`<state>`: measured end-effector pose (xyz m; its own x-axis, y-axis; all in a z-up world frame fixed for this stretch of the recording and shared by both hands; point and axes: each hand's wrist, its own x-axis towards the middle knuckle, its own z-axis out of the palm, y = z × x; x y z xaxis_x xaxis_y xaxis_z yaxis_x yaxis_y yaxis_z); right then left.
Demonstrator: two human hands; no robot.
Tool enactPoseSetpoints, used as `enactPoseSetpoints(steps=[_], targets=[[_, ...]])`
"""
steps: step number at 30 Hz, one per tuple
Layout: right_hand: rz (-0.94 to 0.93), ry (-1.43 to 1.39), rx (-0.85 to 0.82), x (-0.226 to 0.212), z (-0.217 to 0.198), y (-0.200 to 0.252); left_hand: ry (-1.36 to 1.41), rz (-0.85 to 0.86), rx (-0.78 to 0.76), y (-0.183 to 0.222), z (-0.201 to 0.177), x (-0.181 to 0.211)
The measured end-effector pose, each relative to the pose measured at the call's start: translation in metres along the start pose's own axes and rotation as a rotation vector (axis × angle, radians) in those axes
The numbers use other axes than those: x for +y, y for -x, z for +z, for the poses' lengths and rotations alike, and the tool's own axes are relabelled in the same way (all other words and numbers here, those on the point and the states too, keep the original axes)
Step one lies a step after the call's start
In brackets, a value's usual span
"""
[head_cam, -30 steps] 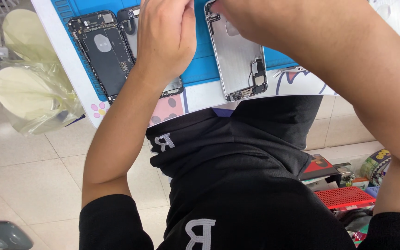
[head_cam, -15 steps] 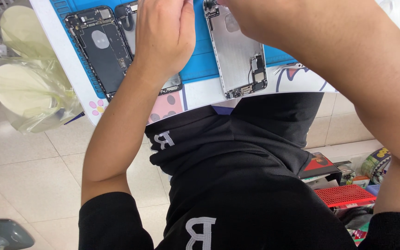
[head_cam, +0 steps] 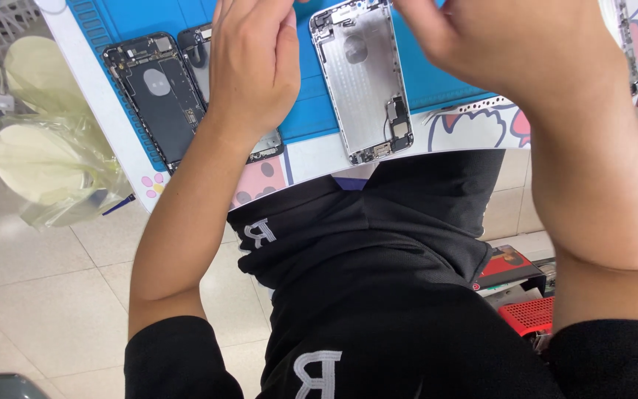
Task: Repairing mobile phones on a repair bench using a screwdriver.
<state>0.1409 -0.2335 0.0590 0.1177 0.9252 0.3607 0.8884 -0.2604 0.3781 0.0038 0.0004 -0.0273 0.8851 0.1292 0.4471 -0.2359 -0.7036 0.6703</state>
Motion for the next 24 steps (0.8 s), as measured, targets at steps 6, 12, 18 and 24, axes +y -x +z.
enactPoseSetpoints(steps=[6, 12, 18, 24], targets=[[0.464, -0.738, 0.061, -0.003, 0.007, 0.052, 0.001, -0.043, -0.056, -0.005, -0.007, 0.013], [0.646, -0.515, 0.125, -0.031, 0.017, 0.065, -0.039, -0.051, -0.090, -0.008, -0.007, 0.016], [0.616, -0.407, 0.122, -0.020, 0.005, 0.036, -0.012, -0.085, -0.099, -0.008, -0.007, 0.018], [0.638, -0.783, 0.119, -0.003, 0.062, 0.020, -0.007, -0.100, -0.086, -0.013, -0.009, 0.022]])
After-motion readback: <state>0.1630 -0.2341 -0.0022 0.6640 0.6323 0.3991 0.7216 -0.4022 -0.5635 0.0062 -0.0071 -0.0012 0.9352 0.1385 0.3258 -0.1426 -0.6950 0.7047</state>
